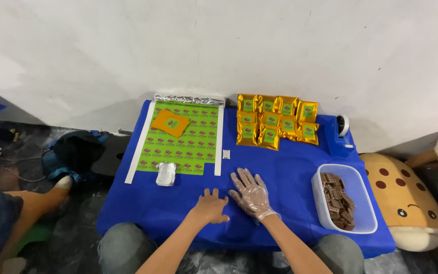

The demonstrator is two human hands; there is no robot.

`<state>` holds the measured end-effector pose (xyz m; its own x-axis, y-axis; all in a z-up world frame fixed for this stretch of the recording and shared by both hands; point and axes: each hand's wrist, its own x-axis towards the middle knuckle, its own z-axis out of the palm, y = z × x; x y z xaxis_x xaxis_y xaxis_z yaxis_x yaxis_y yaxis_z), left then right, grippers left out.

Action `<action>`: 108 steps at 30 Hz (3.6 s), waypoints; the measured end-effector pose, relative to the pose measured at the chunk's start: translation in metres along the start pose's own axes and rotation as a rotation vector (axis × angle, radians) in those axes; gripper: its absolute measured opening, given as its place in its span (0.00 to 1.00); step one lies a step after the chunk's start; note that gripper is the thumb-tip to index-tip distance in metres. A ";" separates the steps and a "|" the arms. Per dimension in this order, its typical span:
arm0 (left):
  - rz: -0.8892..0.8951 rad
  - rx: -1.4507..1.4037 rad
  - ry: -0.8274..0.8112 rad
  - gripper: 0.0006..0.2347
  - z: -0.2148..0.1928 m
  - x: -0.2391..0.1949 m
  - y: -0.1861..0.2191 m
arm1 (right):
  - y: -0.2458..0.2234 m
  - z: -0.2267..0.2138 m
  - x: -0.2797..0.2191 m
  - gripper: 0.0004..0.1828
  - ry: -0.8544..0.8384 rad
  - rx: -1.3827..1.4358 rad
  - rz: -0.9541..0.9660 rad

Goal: The person takes chocolate bars from a white container, places each one onto a silver foil wrapper, and folds the edges of the foil by hand to wrap the bar.

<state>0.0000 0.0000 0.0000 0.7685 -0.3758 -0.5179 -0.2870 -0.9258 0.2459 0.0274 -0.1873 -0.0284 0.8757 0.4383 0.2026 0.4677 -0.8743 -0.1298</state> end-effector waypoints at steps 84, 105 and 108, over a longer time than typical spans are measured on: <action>-0.010 -1.244 0.523 0.12 -0.028 -0.002 -0.011 | -0.031 -0.062 0.024 0.06 0.161 1.182 0.456; 0.097 -1.189 0.414 0.14 -0.046 -0.027 0.008 | -0.012 -0.062 0.023 0.10 0.324 1.047 0.419; 0.102 -1.205 0.407 0.17 -0.038 -0.018 0.000 | -0.014 -0.062 0.024 0.12 0.284 1.021 0.514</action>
<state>0.0081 0.0082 0.0402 0.9541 -0.2053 -0.2181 0.1795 -0.1911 0.9650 0.0340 -0.1772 0.0388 0.9914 -0.0924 0.0922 0.0598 -0.3061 -0.9501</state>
